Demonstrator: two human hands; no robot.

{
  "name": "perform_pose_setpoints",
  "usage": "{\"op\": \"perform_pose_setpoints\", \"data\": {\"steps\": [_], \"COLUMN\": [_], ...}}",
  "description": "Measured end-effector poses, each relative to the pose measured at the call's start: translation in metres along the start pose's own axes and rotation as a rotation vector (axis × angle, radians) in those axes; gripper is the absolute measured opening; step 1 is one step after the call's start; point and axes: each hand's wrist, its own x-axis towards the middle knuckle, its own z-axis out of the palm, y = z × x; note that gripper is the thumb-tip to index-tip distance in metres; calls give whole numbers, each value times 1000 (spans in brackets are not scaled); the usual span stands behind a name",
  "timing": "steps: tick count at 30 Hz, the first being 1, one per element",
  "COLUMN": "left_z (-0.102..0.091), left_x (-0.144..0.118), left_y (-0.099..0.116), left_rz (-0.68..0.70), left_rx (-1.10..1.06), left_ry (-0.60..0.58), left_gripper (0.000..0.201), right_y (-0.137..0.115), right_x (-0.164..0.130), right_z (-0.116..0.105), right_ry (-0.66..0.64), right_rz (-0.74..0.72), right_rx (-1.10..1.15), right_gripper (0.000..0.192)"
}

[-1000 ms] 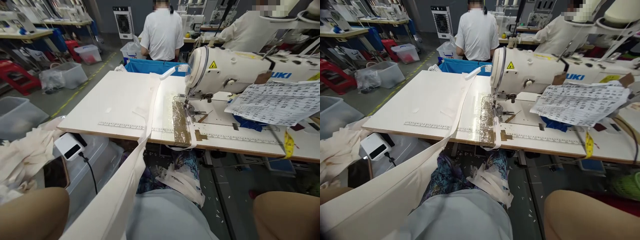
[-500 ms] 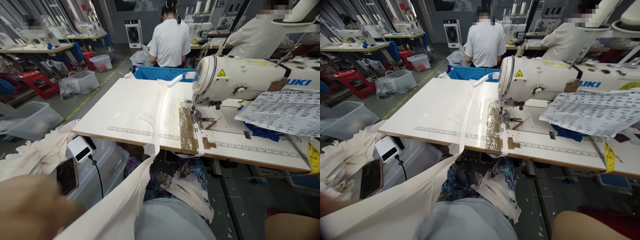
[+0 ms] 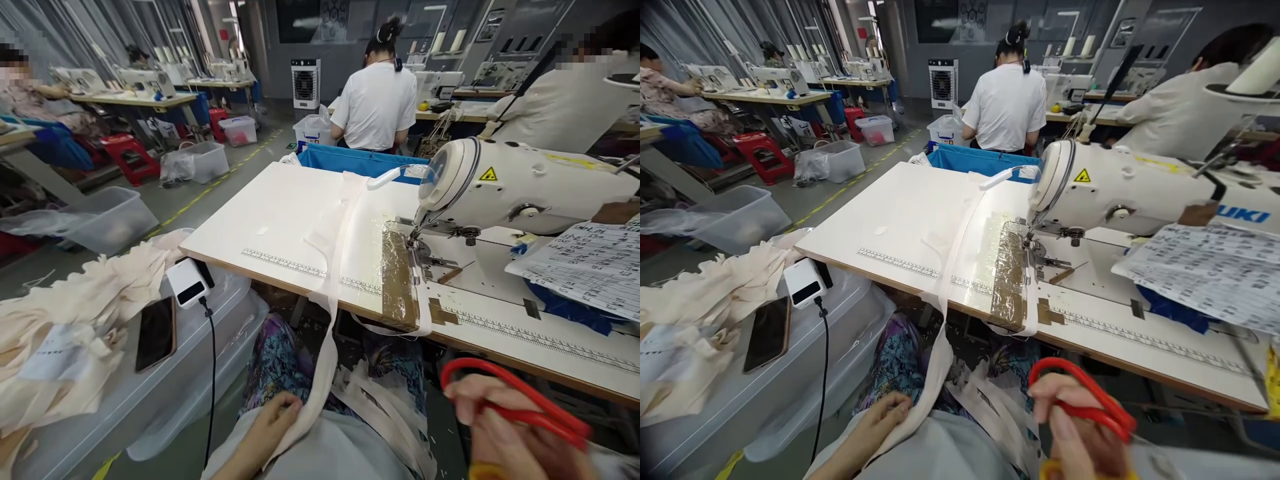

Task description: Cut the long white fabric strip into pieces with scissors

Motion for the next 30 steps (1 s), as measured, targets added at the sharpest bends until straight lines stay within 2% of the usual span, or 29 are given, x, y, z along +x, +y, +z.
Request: {"op": "perform_pose_setpoints", "data": {"steps": [3,4,6,8,10,13,15,18,20,22,24,26,28,30], "left_z": [-11,-15,-25,-39,-54,-77,-86,-86,-81,-74,-65,-55,-43,-30], "left_x": [-23,-28,-34,-34,-31,-33,-39,-54,-61,-62,-57,-50,-42,-35], "left_y": [17,23,34,41,45,45,44,48,58,73,91,112,134,154], "left_rz": [49,83,159,166,110,54,64,158,233,287,376,506,640,705], "left_rx": [47,74,131,134,50,-105,-243,-389,-254,68,435,699,787,727], "left_ry": [-95,-116,-85,22,177,353,346,219,129,92,149,256,302,212], "left_gripper": [65,62,52,50,54,54,48,53,54,40,26,39,48,44], "right_y": [19,25,38,45,47,40,33,25,23,24,26,30,34,38], "right_x": [-14,-20,-33,-44,-50,-46,-37,-23,-18,-17,-18,-21,-24,-28], "right_z": [16,17,14,8,2,-3,-5,-4,-2,0,0,-1,-2,-2], "right_ry": [-98,-126,-148,-147,-153,-162,-166,-193,-203,-217,-269,-338,-423,-488], "right_rz": [29,60,145,233,300,314,284,199,134,149,214,253,268,301], "right_rx": [53,51,11,-61,-123,-174,-188,-163,-134,-148,-188,-216,-230,-249], "right_gripper": [14,13,15,19,22,24,24,20,19,19,20,22,23,25]}}
